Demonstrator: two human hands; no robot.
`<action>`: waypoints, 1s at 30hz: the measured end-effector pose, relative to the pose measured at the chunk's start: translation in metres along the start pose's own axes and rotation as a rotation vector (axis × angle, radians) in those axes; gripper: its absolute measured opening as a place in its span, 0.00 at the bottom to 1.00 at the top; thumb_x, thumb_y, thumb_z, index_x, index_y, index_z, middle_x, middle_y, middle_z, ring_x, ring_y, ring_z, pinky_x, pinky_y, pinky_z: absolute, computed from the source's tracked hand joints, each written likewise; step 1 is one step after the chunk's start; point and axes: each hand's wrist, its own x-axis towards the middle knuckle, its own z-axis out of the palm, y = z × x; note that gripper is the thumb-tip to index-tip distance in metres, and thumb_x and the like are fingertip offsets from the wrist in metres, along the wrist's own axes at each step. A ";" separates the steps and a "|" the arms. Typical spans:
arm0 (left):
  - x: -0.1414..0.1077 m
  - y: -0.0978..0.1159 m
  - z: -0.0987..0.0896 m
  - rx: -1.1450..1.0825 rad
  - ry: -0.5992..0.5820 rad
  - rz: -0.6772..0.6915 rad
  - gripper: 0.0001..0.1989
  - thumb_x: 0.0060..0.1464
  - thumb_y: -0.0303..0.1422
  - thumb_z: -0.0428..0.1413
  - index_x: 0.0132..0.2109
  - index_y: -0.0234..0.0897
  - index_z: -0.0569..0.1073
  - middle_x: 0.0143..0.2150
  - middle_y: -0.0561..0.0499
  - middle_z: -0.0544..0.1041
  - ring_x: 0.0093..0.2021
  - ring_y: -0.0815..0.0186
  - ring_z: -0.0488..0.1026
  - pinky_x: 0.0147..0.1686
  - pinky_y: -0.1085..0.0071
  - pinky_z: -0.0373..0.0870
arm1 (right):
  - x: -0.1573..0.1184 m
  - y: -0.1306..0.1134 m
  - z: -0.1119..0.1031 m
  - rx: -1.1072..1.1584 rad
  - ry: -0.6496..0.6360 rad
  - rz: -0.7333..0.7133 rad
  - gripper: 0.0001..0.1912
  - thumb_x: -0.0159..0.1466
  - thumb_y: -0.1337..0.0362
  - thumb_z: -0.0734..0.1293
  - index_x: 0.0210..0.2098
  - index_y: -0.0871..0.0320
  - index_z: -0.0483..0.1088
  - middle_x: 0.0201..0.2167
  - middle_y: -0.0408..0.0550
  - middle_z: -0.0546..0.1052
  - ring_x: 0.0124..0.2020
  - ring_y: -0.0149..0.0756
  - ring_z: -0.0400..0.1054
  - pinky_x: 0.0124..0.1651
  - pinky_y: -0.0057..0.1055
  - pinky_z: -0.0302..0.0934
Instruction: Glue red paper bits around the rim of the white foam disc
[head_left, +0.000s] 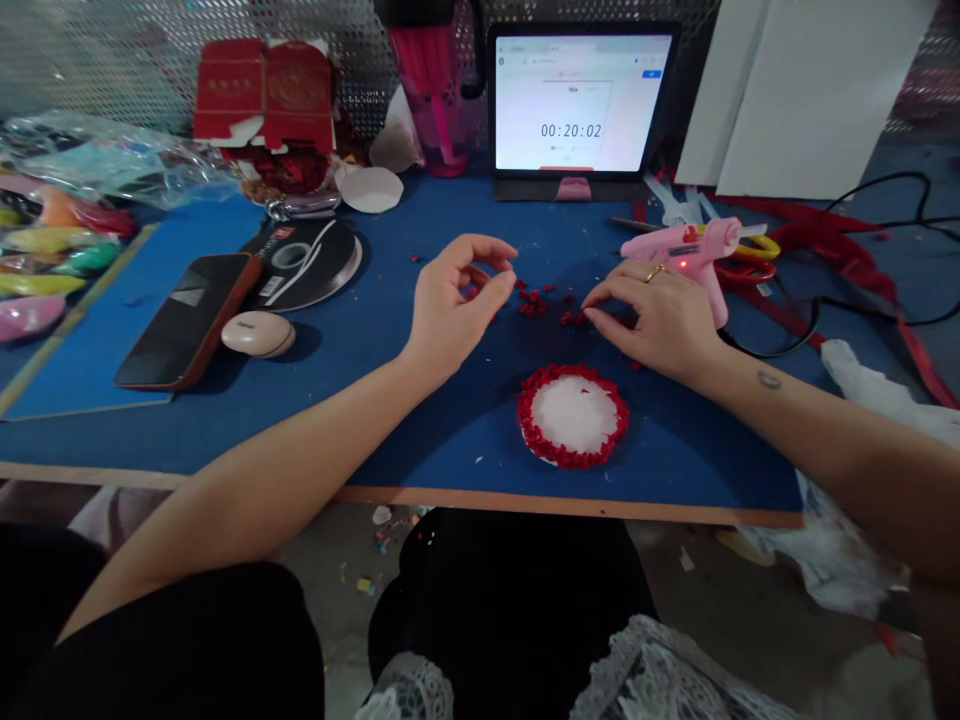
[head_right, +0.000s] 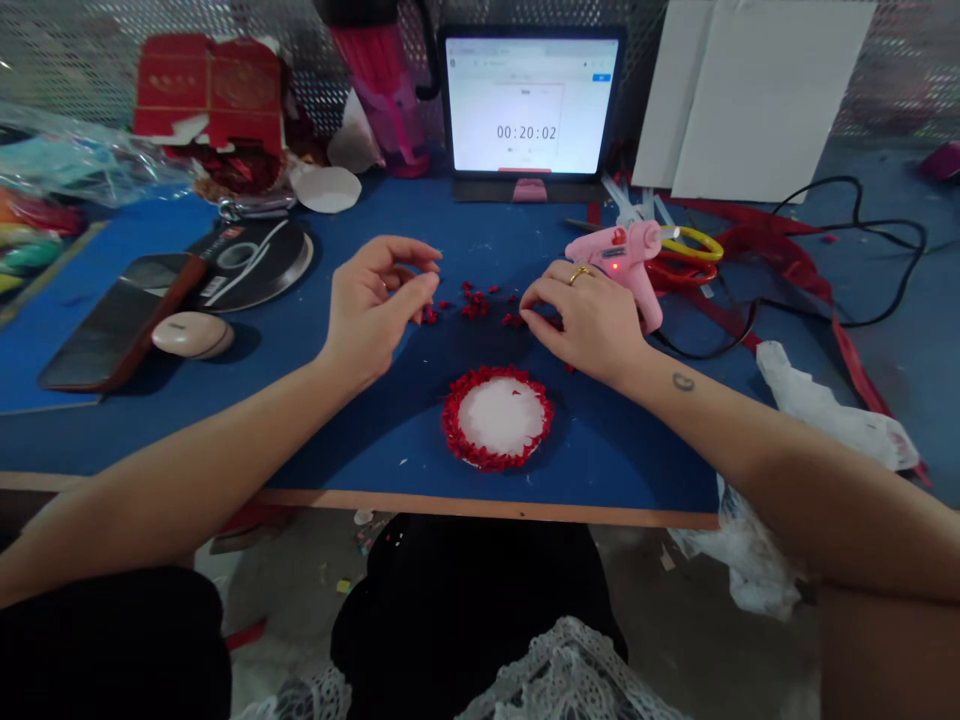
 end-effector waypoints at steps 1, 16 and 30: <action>-0.001 0.001 0.001 0.035 -0.024 0.015 0.08 0.60 0.35 0.53 0.46 0.41 0.69 0.42 0.50 0.74 0.31 0.72 0.70 0.26 0.74 0.66 | 0.000 -0.001 0.000 0.002 -0.004 -0.011 0.11 0.67 0.58 0.63 0.39 0.53 0.76 0.39 0.49 0.78 0.40 0.43 0.71 0.41 0.38 0.61; -0.004 0.012 0.000 0.095 -0.084 0.090 0.06 0.59 0.31 0.54 0.42 0.36 0.74 0.40 0.50 0.78 0.33 0.72 0.73 0.30 0.76 0.69 | 0.001 -0.005 -0.003 0.057 0.034 0.003 0.07 0.64 0.61 0.66 0.33 0.53 0.76 0.39 0.49 0.78 0.41 0.45 0.72 0.46 0.44 0.64; -0.009 0.020 0.015 0.026 -0.225 0.225 0.06 0.56 0.31 0.58 0.36 0.34 0.78 0.32 0.52 0.79 0.31 0.72 0.74 0.29 0.78 0.67 | 0.001 -0.022 -0.009 0.407 0.108 -0.033 0.03 0.62 0.63 0.68 0.31 0.53 0.73 0.32 0.46 0.76 0.35 0.38 0.71 0.40 0.38 0.65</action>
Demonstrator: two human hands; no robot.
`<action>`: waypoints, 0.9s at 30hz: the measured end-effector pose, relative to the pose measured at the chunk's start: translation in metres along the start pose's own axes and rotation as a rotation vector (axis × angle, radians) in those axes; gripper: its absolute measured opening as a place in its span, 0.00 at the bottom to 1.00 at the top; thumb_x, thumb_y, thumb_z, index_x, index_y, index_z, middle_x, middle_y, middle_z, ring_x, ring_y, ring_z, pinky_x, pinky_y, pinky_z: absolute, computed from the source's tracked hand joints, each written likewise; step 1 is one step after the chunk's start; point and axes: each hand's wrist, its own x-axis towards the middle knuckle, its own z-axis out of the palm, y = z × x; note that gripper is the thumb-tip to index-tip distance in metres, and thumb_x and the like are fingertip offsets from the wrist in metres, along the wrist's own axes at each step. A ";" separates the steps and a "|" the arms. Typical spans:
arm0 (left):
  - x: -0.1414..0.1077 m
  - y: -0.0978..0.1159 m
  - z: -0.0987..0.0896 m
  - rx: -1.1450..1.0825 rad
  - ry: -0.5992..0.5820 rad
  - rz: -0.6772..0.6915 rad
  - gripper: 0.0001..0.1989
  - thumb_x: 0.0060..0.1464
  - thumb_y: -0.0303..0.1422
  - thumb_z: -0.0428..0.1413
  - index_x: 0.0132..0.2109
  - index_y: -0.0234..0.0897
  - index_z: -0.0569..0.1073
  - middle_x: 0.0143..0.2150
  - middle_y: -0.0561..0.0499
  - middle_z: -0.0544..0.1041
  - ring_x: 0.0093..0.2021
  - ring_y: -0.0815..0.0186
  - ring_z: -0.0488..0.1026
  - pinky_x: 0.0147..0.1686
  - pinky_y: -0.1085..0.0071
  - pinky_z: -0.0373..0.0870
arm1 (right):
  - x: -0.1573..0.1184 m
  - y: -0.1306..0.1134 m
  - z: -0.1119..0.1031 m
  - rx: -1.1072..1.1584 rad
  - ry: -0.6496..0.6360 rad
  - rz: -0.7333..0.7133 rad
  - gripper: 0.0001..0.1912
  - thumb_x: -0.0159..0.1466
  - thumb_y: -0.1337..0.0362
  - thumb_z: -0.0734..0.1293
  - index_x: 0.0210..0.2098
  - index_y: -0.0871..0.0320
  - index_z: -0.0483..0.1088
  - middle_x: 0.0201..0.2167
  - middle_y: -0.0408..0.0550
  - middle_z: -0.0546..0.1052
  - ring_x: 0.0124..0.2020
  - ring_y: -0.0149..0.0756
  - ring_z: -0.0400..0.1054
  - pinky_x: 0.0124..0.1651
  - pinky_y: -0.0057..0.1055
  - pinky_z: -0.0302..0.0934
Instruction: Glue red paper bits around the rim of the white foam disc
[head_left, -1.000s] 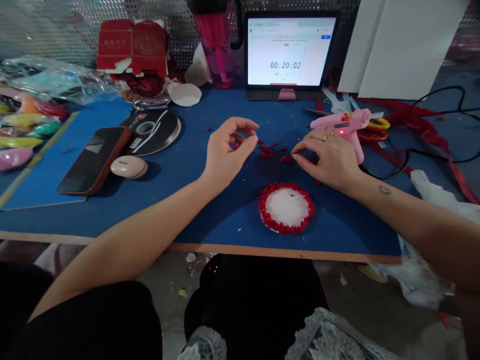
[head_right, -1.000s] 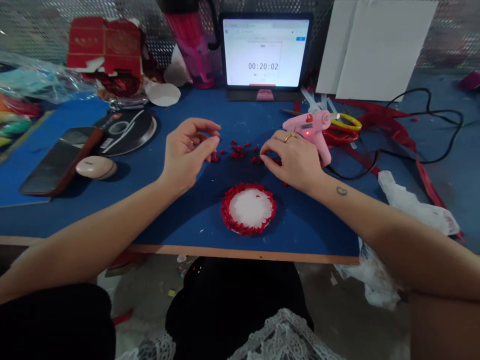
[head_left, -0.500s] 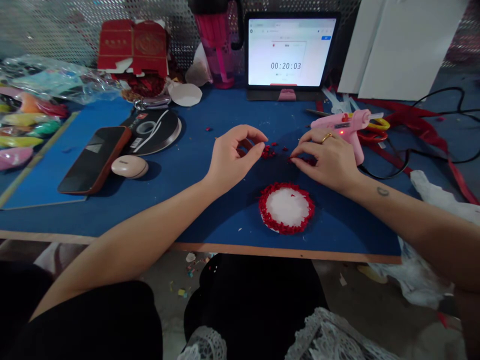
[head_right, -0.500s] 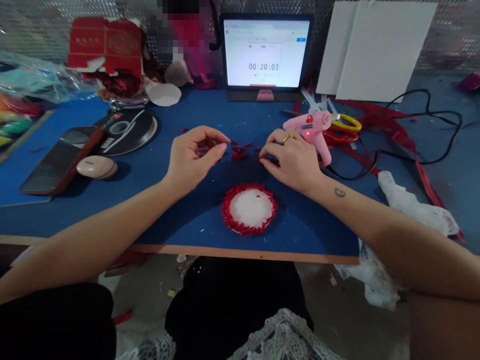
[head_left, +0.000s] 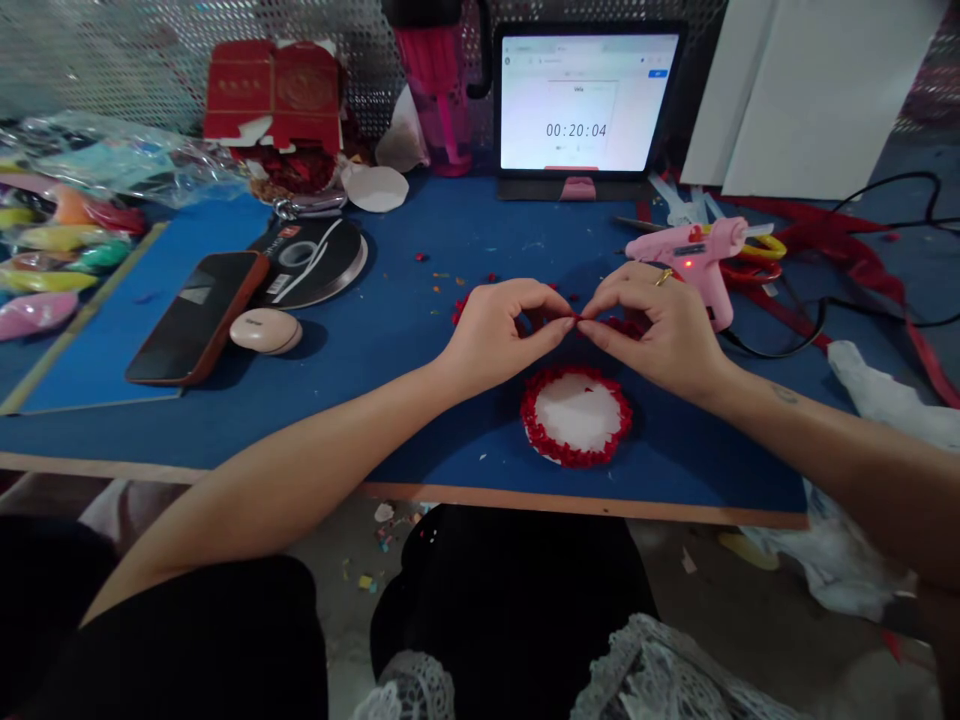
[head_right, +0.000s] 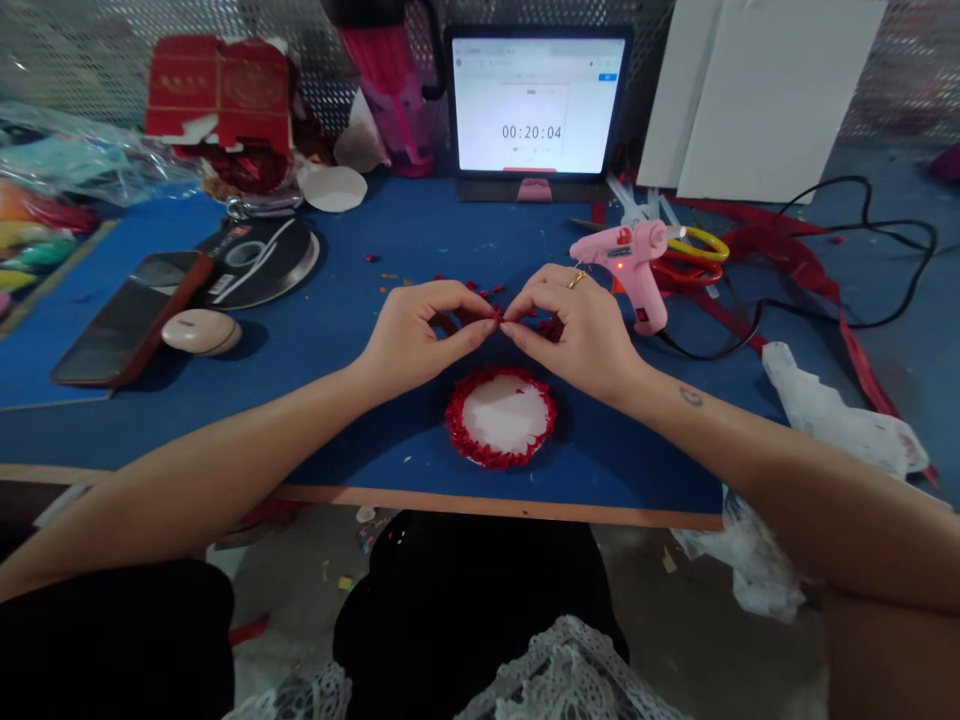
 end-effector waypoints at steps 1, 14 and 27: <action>0.000 0.001 0.000 -0.007 0.000 0.007 0.06 0.56 0.31 0.58 0.36 0.34 0.78 0.32 0.52 0.79 0.31 0.72 0.74 0.29 0.78 0.66 | 0.000 -0.001 0.000 0.001 0.000 -0.005 0.03 0.62 0.63 0.68 0.31 0.53 0.73 0.32 0.46 0.76 0.35 0.38 0.71 0.40 0.38 0.65; 0.003 -0.002 -0.007 -0.223 0.193 -0.189 0.03 0.53 0.28 0.58 0.33 0.35 0.77 0.29 0.54 0.77 0.26 0.74 0.70 0.25 0.79 0.65 | -0.003 0.006 0.001 -0.124 -0.077 -0.011 0.04 0.61 0.64 0.69 0.29 0.55 0.74 0.33 0.47 0.77 0.36 0.40 0.71 0.43 0.40 0.63; 0.000 0.009 -0.009 -0.584 -0.069 -0.423 0.03 0.48 0.29 0.61 0.30 0.34 0.76 0.25 0.55 0.74 0.23 0.77 0.66 0.22 0.80 0.61 | -0.003 -0.011 -0.007 -0.118 0.061 -0.126 0.05 0.64 0.63 0.67 0.39 0.53 0.74 0.34 0.47 0.78 0.37 0.39 0.72 0.44 0.39 0.66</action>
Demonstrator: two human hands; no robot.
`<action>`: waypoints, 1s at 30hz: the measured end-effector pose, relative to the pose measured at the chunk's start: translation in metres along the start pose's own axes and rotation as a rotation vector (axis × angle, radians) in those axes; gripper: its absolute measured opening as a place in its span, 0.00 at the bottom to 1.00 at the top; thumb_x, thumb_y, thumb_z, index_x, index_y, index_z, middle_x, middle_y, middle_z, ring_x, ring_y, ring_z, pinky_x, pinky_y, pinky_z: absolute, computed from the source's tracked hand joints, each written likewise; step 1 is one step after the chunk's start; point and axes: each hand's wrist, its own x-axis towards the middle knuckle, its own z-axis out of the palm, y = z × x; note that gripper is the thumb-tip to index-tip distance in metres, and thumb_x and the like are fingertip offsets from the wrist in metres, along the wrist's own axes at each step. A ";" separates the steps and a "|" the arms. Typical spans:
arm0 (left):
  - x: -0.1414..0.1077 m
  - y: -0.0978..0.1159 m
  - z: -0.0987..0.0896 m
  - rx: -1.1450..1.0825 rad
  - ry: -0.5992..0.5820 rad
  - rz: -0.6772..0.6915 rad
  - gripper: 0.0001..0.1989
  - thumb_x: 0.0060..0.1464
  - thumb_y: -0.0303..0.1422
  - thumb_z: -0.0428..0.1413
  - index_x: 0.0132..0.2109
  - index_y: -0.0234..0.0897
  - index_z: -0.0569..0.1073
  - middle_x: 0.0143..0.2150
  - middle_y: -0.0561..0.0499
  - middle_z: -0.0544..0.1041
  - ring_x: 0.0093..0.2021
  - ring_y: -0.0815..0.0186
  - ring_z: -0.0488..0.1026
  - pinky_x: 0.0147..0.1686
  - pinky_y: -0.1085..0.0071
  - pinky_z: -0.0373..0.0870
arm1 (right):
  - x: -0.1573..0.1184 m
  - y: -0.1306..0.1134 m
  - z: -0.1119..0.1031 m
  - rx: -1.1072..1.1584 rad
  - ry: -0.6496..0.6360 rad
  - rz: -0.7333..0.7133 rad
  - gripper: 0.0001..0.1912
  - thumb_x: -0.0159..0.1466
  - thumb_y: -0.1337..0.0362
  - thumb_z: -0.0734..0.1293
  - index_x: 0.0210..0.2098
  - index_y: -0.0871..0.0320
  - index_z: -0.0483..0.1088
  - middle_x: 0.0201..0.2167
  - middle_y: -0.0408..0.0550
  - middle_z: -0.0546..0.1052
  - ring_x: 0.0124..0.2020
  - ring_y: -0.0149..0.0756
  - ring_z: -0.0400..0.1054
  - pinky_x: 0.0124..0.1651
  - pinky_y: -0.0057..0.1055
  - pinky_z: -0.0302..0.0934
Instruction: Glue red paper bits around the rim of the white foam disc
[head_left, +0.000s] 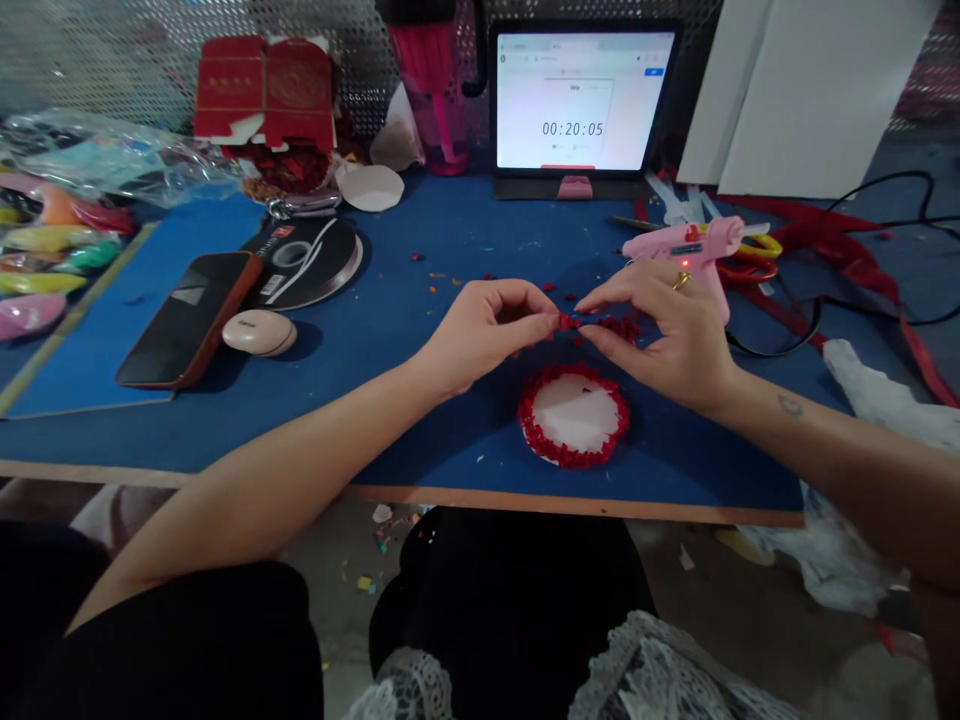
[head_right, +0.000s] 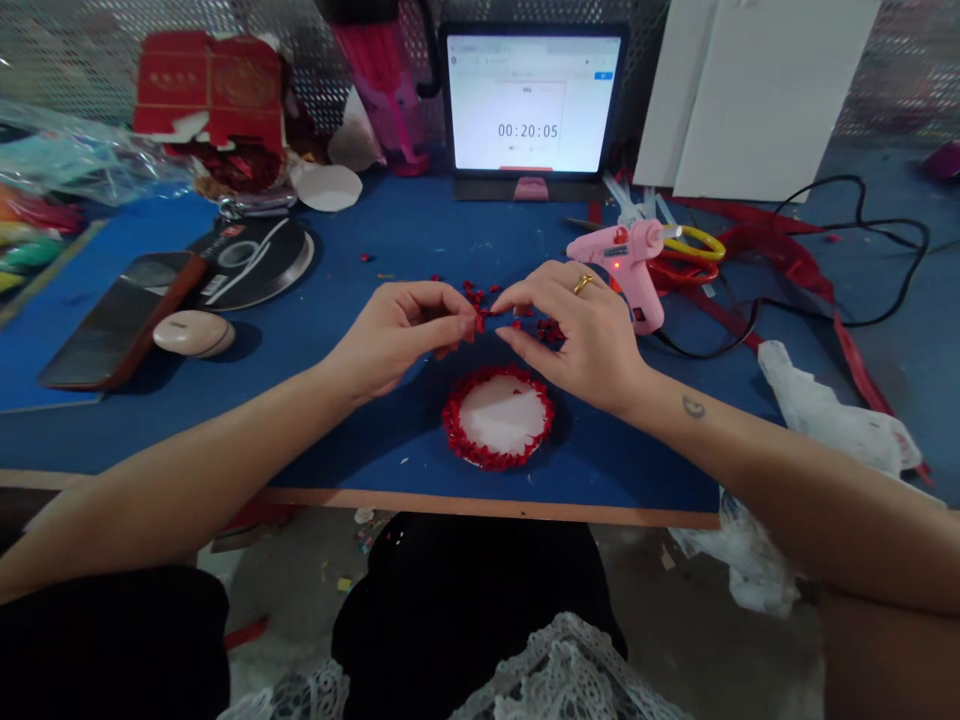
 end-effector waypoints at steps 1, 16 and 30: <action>-0.001 0.001 0.001 0.016 -0.025 0.005 0.03 0.48 0.29 0.61 0.30 0.33 0.76 0.26 0.55 0.74 0.24 0.77 0.66 0.23 0.80 0.61 | 0.000 -0.001 0.000 -0.007 0.011 -0.030 0.05 0.64 0.63 0.67 0.39 0.53 0.75 0.33 0.46 0.78 0.37 0.39 0.72 0.43 0.39 0.66; -0.008 0.003 0.002 0.396 0.014 0.250 0.08 0.54 0.34 0.60 0.40 0.36 0.77 0.36 0.50 0.78 0.29 0.72 0.71 0.27 0.77 0.66 | 0.003 -0.004 -0.003 0.122 -0.082 0.155 0.06 0.64 0.61 0.66 0.30 0.51 0.73 0.31 0.46 0.77 0.35 0.40 0.71 0.39 0.39 0.65; -0.010 0.005 0.004 0.564 -0.001 0.343 0.03 0.54 0.29 0.58 0.33 0.35 0.77 0.30 0.53 0.78 0.29 0.73 0.72 0.28 0.78 0.67 | 0.002 -0.006 -0.001 0.138 -0.122 0.092 0.03 0.64 0.64 0.66 0.33 0.53 0.71 0.32 0.46 0.77 0.36 0.38 0.71 0.41 0.38 0.65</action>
